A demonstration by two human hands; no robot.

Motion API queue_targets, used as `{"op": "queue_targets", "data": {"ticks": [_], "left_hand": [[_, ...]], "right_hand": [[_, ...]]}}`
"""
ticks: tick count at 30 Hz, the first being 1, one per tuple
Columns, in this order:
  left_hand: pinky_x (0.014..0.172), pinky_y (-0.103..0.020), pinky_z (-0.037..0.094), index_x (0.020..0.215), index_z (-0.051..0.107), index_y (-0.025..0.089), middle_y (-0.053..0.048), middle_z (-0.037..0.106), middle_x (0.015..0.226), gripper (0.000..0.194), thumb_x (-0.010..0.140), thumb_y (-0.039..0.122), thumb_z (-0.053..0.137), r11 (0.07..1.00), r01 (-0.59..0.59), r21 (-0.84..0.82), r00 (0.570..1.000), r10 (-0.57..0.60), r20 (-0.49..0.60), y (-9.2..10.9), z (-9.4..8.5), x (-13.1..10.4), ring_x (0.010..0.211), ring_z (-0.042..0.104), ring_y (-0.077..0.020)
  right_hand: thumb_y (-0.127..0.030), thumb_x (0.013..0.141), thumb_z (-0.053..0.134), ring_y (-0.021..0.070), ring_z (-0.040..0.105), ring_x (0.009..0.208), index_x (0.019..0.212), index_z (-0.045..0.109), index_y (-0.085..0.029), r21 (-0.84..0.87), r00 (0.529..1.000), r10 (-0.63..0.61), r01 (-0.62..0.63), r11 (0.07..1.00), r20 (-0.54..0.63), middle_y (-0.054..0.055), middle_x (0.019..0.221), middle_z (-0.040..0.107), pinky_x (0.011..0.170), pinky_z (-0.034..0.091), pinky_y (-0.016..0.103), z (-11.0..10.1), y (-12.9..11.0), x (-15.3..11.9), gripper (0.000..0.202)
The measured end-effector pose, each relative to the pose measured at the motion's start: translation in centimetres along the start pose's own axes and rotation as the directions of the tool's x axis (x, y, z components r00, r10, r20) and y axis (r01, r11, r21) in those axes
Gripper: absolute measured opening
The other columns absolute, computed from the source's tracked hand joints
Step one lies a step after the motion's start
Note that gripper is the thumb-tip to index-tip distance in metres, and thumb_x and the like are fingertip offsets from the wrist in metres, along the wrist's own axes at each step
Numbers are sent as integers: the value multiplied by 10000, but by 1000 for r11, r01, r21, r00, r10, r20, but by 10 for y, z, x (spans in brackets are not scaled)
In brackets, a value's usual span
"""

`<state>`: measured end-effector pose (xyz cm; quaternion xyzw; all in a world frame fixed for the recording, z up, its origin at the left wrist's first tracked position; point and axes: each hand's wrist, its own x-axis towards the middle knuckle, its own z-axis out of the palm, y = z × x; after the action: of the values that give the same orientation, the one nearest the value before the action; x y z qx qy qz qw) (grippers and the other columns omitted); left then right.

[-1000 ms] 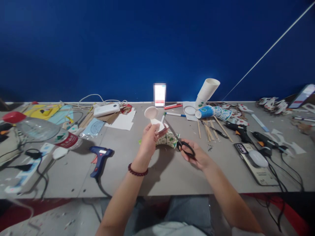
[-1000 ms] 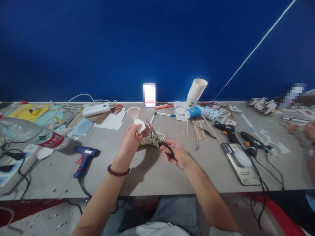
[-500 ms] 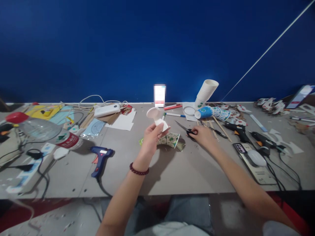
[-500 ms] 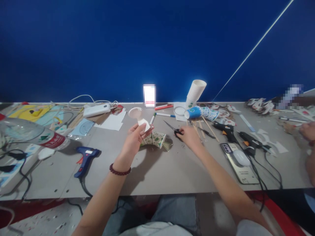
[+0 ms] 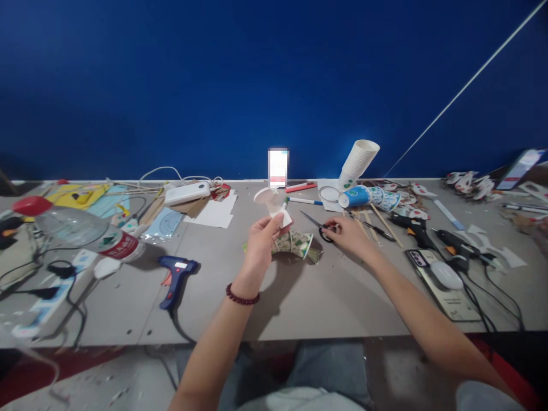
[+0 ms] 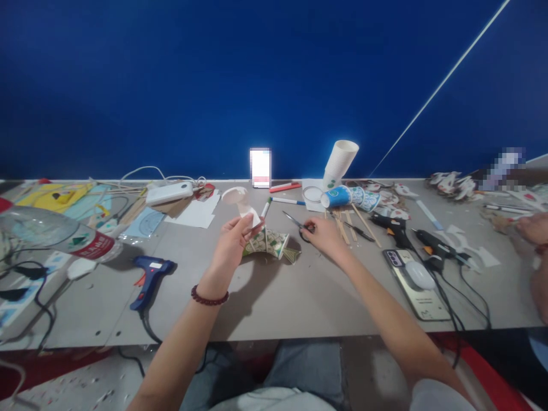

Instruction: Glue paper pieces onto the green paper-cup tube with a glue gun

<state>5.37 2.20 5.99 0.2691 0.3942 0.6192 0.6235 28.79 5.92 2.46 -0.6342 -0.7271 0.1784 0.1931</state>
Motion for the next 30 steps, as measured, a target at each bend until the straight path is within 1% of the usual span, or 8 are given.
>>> {"op": "queue_targets", "data": {"ticks": [3, 6, 9, 13, 17, 22, 27, 30], "left_hand": [[739, -265, 553, 721, 701, 146, -31, 713, 738, 331, 565, 391, 862, 1000, -14, -11, 999, 13, -40, 1, -1, 1, 725, 714, -161], [764, -273, 557, 686, 676, 158, -18, 699, 710, 302, 581, 378, 855, 999, -40, -17, 998, 39, -48, 2, -3, 3, 744, 714, -163], [795, -274, 559, 674, 659, 163, -16, 694, 714, 284, 603, 368, 841, 996, -82, -26, 995, 81, -53, 3, -5, 4, 752, 709, -155], [813, -277, 557, 688, 658, 153, -10, 679, 698, 288, 603, 361, 837, 995, -98, -29, 991, 95, -94, 4, -5, 4, 725, 695, -139], [805, -273, 553, 661, 655, 149, -6, 669, 680, 272, 605, 352, 827, 994, -100, -35, 991, 96, -95, 7, -4, 4, 725, 682, -132], [797, -283, 555, 650, 662, 144, 5, 646, 652, 260, 599, 337, 828, 992, -118, -37, 988, 114, -106, 8, -5, 5, 689, 664, -122], [783, -306, 559, 669, 676, 141, -11, 671, 692, 249, 587, 315, 835, 992, -116, -57, 987, 109, -115, 6, -6, 9, 693, 669, -137], [809, -317, 552, 670, 669, 139, -21, 681, 716, 236, 609, 306, 824, 991, -115, -67, 987, 106, -117, 5, -7, 10, 747, 686, -159]], "right_hand": [[-427, 831, 593, 229, 640, 902, 1082, 644, -200, 101, 987, -162, 160, 982, 20, 96, 1094, 674, 769, 487, 339, -2, -21, -16, 342], [-444, 803, 649, 277, 597, 1104, 1235, 571, -249, 110, 942, -324, 314, 943, 88, 93, 1279, 605, 906, 479, 408, -1, -42, -32, 480], [-426, 829, 625, 296, 560, 1188, 1298, 530, -236, 84, 913, -402, 396, 914, 67, 114, 1327, 577, 978, 449, 449, 8, -57, -41, 515], [-438, 769, 700, 323, 565, 1173, 1290, 523, -191, 8, 895, -442, 443, 897, 53, 146, 1285, 598, 975, 446, 469, 26, -68, -41, 604], [-279, 787, 671, 284, 609, 1070, 1173, 574, -178, -52, 897, -441, 442, 895, 27, 124, 1165, 646, 899, 482, 399, 37, -75, -24, 411], [-223, 793, 641, 278, 606, 1027, 1165, 567, -153, -84, 904, -424, 420, 904, -47, 129, 1140, 649, 885, 476, 387, 45, -79, 8, 386], [-254, 860, 575, 304, 548, 1152, 1244, 529, -129, -60, 846, -525, 522, 851, -89, 178, 1263, 592, 951, 443, 437, 57, -76, 38, 406], [-288, 856, 579, 330, 484, 1245, 1231, 540, -136, -17, 812, -555, 562, 827, -178, 194, 1301, 564, 1029, 388, 501, 61, -75, 47, 407]]}}
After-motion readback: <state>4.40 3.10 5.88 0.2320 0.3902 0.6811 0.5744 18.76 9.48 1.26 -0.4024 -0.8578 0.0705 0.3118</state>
